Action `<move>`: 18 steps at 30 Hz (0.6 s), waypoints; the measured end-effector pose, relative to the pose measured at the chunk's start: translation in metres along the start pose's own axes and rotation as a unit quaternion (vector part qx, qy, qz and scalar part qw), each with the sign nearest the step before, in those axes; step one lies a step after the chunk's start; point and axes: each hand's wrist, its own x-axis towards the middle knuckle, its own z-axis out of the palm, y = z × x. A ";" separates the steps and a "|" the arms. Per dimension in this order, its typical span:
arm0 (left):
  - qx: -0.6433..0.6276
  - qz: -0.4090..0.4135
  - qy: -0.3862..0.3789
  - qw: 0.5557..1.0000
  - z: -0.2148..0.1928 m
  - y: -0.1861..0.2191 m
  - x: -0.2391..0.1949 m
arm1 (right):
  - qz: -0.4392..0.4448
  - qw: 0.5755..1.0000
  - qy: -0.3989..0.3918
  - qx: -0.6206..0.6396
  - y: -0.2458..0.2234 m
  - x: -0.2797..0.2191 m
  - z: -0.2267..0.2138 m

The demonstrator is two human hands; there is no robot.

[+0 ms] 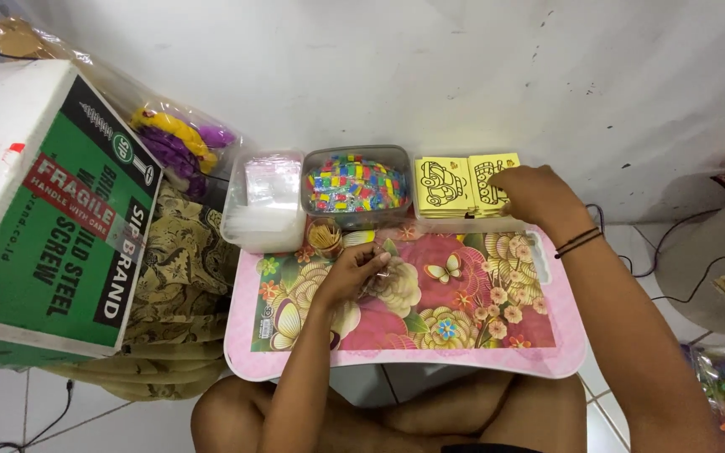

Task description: The person sits on the floor and packs yellow puzzle cards into small plastic bags. They pick up a card, place it into a bag, and seal it before setting it aside. This process is repeated for multiple cards.

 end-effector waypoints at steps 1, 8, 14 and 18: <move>0.001 0.001 -0.001 1.000 0.000 -0.001 0.000 | 0.001 1.000 0.001 0.001 -0.001 -0.003 -0.001; 0.009 -0.005 0.003 1.000 0.004 0.008 -0.002 | 0.000 0.999 -0.013 0.041 -0.008 -0.026 -0.020; 0.009 -0.001 0.006 1.000 0.003 0.004 -0.001 | -0.025 0.956 0.242 0.167 -0.005 -0.064 -0.038; 0.003 -0.001 0.003 1.000 0.000 -0.003 0.000 | -0.095 0.818 0.426 0.375 -0.031 -0.093 -0.045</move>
